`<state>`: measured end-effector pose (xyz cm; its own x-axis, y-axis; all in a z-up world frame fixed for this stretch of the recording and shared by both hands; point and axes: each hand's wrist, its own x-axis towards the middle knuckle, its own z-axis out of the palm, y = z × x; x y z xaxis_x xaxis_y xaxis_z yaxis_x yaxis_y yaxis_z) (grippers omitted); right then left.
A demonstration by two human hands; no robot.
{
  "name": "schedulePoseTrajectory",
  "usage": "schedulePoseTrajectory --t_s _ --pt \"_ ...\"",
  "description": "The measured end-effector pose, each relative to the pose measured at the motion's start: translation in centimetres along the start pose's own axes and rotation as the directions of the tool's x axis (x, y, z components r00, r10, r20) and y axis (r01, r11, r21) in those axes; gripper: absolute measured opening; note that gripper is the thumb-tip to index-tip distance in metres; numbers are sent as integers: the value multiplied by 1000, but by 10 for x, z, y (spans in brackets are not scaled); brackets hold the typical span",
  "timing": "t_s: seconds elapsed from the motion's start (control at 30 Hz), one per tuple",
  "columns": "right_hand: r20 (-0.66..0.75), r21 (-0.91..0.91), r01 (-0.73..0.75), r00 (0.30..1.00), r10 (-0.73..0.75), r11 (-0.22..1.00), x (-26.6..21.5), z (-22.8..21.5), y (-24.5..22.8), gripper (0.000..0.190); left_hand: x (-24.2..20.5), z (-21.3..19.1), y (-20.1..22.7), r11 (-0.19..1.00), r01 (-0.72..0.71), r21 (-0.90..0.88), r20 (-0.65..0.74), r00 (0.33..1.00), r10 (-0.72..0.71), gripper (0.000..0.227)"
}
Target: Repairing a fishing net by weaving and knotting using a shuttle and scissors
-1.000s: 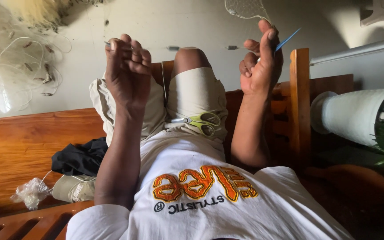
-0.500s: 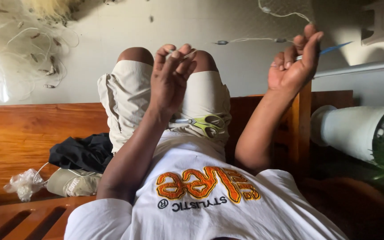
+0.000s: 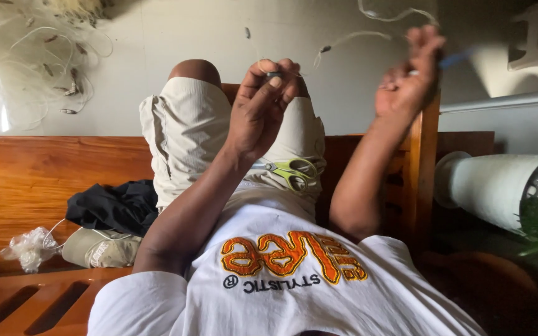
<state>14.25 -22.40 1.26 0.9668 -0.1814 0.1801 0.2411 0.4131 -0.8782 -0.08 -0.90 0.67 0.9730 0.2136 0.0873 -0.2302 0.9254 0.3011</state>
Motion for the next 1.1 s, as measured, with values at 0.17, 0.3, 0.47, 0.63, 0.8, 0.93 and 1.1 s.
schedulePoseTrajectory --t_s 0.17,0.3,0.47,0.63,0.8,0.93,1.1 --pt "-65 -270 -487 870 489 830 -49 69 -5 50 -6 7 -18 998 46 -46 27 999 -45 17" --pt "540 73 -811 521 661 580 -67 57 36 79 -5 6 -26 998 56 -30 3 998 -56 20" --pt "579 69 -754 563 589 653 -84 79 17 81 -7 10 -23 997 73 -21 53 996 -72 18" --pt "351 178 -394 881 316 902 -87 81 -3 32 3 15 -20 995 81 -61 93 993 -75 17" --pt "322 203 -177 941 105 963 -87 69 -25 19 38 10 -18 975 206 -82 265 948 -178 20" --pt "262 232 -147 961 83 962 -81 48 -33 19 86 -21 -20 955 170 -243 204 972 -121 15" --pt "140 264 -44 990 7 964 -46 4 -44 18 99 -30 15 964 -50 -259 92 993 76 18"
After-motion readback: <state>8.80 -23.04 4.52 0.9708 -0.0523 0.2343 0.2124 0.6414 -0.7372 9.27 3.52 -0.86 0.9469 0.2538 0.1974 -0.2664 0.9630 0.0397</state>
